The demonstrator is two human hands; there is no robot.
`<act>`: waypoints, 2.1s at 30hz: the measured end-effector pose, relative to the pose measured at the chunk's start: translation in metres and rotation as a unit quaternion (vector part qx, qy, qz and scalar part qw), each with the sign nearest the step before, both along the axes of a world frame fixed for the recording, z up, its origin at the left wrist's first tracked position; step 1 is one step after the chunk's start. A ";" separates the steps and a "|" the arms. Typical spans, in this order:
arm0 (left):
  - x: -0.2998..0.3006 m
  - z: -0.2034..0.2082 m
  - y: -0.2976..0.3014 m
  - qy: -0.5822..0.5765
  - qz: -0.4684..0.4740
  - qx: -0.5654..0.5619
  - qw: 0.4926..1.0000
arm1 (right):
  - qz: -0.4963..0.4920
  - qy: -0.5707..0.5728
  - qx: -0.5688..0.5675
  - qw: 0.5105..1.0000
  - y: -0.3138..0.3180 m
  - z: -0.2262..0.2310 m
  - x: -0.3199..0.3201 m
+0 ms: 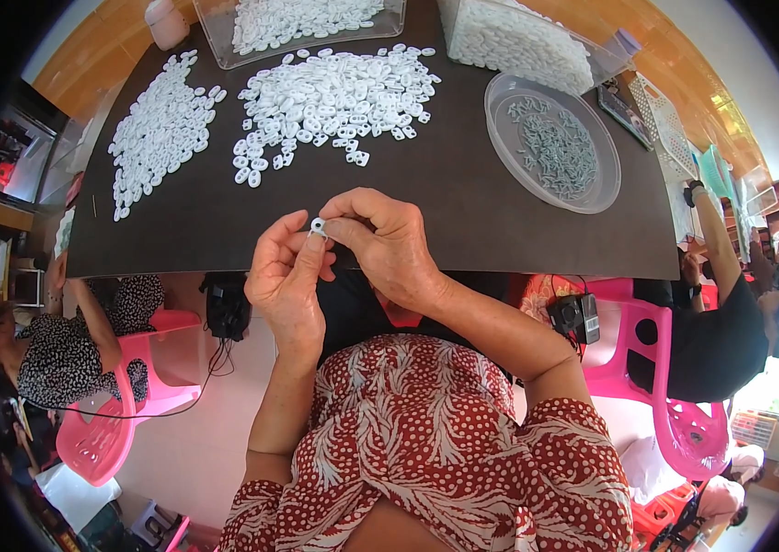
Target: Inserting small dark pins into white plastic components at an assembly table.
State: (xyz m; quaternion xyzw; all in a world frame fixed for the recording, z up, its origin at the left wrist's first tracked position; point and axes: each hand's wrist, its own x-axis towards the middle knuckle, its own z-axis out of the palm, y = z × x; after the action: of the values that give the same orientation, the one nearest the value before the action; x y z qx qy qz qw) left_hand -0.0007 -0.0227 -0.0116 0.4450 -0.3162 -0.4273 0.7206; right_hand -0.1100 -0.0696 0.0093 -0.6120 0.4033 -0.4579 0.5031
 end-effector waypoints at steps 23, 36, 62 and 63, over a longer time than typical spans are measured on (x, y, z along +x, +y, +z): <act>0.000 0.005 -0.002 0.109 -0.061 0.024 0.992 | -0.020 0.125 -0.307 0.943 -0.002 -0.010 -0.004; -0.001 -0.006 -0.002 0.054 -0.083 -0.021 0.995 | -0.030 0.100 -0.304 0.947 0.000 -0.013 -0.010; -0.009 0.007 0.007 0.038 -0.023 -0.046 0.998 | -0.052 0.101 -0.381 0.917 0.009 -0.012 -0.005; -0.008 0.006 0.007 0.038 -0.023 -0.046 0.998 | -0.057 0.095 -0.382 0.917 0.008 -0.013 -0.005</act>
State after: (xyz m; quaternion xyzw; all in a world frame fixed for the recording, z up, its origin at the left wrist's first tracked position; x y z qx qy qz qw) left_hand -0.0089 -0.0157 -0.0056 0.3870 -0.3179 -0.4452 0.7423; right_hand -0.1150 -0.0613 -0.0033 -0.7744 0.2774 -0.5447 0.1631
